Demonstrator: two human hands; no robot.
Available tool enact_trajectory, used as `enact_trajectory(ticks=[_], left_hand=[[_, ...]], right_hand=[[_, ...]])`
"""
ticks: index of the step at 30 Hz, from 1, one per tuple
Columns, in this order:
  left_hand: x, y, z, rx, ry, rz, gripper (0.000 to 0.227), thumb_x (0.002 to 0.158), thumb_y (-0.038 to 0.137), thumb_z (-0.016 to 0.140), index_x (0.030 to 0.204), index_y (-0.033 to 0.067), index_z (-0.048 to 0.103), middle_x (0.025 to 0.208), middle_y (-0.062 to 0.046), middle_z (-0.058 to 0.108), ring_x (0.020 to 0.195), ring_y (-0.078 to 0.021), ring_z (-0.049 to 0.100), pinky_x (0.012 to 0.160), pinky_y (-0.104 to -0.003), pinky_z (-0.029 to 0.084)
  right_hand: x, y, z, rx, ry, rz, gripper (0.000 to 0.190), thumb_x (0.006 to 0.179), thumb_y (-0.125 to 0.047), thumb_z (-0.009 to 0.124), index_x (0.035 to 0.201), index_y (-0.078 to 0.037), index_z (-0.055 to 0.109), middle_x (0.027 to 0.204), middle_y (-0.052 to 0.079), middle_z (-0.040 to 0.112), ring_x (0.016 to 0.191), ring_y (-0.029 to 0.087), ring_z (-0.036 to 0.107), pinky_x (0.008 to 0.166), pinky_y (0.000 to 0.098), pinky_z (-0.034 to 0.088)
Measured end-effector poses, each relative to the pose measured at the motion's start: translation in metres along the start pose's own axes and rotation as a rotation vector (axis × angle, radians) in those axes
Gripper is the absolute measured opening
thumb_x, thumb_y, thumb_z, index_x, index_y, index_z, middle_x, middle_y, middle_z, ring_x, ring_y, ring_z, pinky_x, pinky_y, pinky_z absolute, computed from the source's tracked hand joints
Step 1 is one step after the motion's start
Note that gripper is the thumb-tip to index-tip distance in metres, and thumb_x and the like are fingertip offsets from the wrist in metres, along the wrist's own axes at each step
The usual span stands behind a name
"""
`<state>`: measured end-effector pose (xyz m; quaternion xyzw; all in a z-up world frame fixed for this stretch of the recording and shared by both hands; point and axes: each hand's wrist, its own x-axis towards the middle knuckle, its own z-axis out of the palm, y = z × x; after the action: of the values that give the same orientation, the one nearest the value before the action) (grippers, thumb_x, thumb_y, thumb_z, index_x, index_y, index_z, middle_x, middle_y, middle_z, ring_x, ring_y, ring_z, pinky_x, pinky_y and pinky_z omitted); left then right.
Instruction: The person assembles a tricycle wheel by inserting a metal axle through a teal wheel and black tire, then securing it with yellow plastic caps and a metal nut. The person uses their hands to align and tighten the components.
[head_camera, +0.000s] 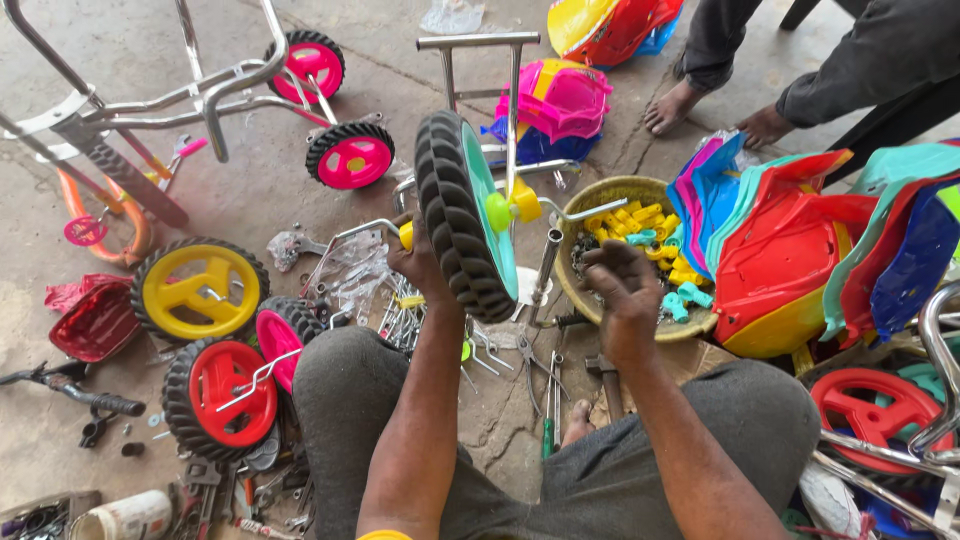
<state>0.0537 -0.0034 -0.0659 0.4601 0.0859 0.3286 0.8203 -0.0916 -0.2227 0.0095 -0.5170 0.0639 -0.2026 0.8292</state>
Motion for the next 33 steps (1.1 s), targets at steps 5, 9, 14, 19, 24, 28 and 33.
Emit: enact_trajectory(ticks=[5,9,14,19,24,28,33], left_hand=[[-0.016,0.026,0.011,-0.106,-0.104,-0.028,0.010,0.099,0.008,0.072,0.101,-0.0002,0.067,0.088,-0.005,0.071,0.072,-0.0101,0.066,0.065,-0.023,0.055],[-0.046,0.057,0.026,-0.243,-0.117,-0.183,0.016,0.095,0.016,0.074,0.095,0.0032,0.065,0.077,-0.005,0.071,0.060,-0.0110,0.066,0.052,-0.025,0.054],[-0.063,0.048,0.024,-0.074,-0.133,-0.111,0.018,0.098,0.015,0.078,0.096,0.0013,0.066,0.078,-0.003,0.067,0.062,-0.0072,0.060,0.054,-0.020,0.047],[-0.059,0.024,0.024,-0.125,-0.107,-0.155,0.016,0.095,0.014,0.076,0.098,0.0039,0.065,0.079,-0.002,0.068,0.063,-0.0061,0.062,0.054,-0.020,0.048],[-0.062,0.027,0.029,-0.133,-0.136,-0.127,0.011,0.096,0.012,0.073,0.095,0.0037,0.066,0.081,-0.002,0.069,0.066,-0.0060,0.065,0.057,-0.020,0.051],[-0.063,0.049,0.054,-0.207,-0.122,-0.131,0.014,0.100,0.012,0.075,0.095,0.0024,0.065,0.082,-0.001,0.067,0.069,-0.0050,0.062,0.059,-0.021,0.051],[-0.059,0.078,0.057,-0.204,-0.054,-0.408,0.010,0.095,0.014,0.070,0.093,0.0073,0.064,0.078,0.000,0.068,0.059,-0.0101,0.065,0.052,-0.025,0.054]], right_hand=[[0.013,-0.008,0.013,-0.181,-0.166,0.055,0.048,0.086,0.001,0.072,0.132,0.005,0.062,0.124,0.015,0.070,0.114,0.022,0.067,0.100,0.0339,0.056],[0.011,-0.035,0.032,0.016,-0.441,-0.025,0.078,0.073,0.002,0.082,0.144,-0.008,0.050,0.139,0.005,0.062,0.127,0.016,0.060,0.101,0.0312,0.053],[0.002,-0.031,0.031,0.056,-0.291,0.148,0.059,0.079,0.007,0.079,0.135,0.000,0.060,0.120,0.011,0.070,0.110,0.021,0.070,0.099,0.0373,0.059],[0.006,-0.018,0.024,0.135,-0.107,0.008,0.049,0.081,0.011,0.078,0.129,0.007,0.066,0.116,0.013,0.073,0.105,0.022,0.072,0.098,0.0364,0.060],[0.001,-0.011,0.030,0.124,0.000,-0.092,0.047,0.084,0.011,0.078,0.129,0.007,0.066,0.116,0.012,0.072,0.104,0.021,0.071,0.096,0.0355,0.058],[0.006,-0.015,0.038,0.240,-0.049,-0.079,0.043,0.086,0.011,0.076,0.127,0.003,0.064,0.115,0.012,0.072,0.103,0.023,0.072,0.092,0.0393,0.061],[0.013,-0.022,0.034,0.214,-0.173,0.038,0.055,0.082,0.013,0.076,0.134,0.001,0.061,0.116,0.013,0.071,0.103,0.025,0.070,0.092,0.0398,0.060]])
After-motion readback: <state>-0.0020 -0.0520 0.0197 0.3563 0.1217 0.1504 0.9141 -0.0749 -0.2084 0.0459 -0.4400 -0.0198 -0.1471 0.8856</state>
